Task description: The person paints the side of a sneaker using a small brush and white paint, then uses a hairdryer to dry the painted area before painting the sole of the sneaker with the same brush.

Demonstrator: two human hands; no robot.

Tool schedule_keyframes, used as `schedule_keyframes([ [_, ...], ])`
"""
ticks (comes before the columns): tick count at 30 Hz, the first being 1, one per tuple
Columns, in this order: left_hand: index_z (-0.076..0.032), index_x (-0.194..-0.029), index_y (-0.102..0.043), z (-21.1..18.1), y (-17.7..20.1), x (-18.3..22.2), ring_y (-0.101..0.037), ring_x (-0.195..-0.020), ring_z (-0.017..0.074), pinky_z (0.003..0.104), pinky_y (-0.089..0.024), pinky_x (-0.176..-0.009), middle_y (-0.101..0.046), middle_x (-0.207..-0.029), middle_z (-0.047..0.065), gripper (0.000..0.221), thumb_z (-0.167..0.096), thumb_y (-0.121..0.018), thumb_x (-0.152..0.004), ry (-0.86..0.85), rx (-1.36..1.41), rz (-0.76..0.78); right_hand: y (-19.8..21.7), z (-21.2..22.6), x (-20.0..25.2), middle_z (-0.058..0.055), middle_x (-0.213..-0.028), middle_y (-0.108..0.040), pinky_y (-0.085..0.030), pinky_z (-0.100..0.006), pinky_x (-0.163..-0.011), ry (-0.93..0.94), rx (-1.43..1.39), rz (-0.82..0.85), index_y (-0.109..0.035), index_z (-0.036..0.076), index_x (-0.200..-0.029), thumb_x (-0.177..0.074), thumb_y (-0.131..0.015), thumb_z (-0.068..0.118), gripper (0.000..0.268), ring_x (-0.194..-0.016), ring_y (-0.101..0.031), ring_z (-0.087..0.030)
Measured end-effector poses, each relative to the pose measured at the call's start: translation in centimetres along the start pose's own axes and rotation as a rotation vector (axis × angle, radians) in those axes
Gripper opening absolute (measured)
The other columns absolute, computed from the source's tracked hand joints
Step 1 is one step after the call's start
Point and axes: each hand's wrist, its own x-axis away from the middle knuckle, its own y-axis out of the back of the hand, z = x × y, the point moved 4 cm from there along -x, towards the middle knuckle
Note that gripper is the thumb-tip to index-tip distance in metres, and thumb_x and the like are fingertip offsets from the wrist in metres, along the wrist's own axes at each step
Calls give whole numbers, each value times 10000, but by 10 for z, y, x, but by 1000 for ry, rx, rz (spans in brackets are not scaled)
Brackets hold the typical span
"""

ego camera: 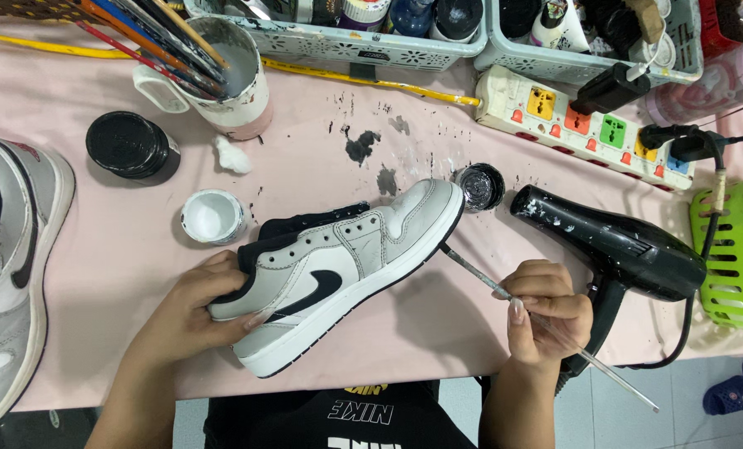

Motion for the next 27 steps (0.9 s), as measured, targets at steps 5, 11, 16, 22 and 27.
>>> schedule_keyframes([
  [5,-14,-745,-678,0,1,0,-546,-732,198,353,-407,-788,-628,-687,90,256,-159,-863,-642,33,-33,-4,-1,2,5,-135,-779,-667,-548,-314,-716,16,2,17,-459,77,-963,-941,-631,0,190,-783,-624,-199],
  [11,-25,-719,-661,0,0,0,-526,-742,205,351,-404,-772,-612,-664,87,258,-167,-866,-652,22,-64,-1,-3,4,9,-139,-768,-668,-549,-330,-730,75,-12,44,-458,67,-942,-917,-632,-9,192,-762,-633,-191],
  [16,-34,-686,-689,5,-2,1,-556,-706,206,358,-399,-772,-643,-637,80,239,-162,-879,-619,94,-56,-13,-6,5,14,-139,-754,-667,-555,-341,-707,113,-80,94,-472,66,-923,-897,-635,-13,184,-749,-647,-202],
  [22,-25,-752,-687,-1,0,0,-555,-748,203,355,-422,-827,-640,-669,76,230,-143,-859,-657,14,-41,3,-4,4,17,-148,-764,-659,-572,-300,-672,121,19,-11,-453,69,-946,-910,-634,-20,206,-775,-637,-199],
  [27,-32,-767,-708,0,-2,0,-594,-749,188,367,-422,-899,-662,-676,66,212,-139,-857,-661,0,-41,-10,-7,3,19,-120,-760,-654,-602,-284,-640,217,-67,86,-462,69,-935,-908,-650,-10,206,-750,-643,-194],
])
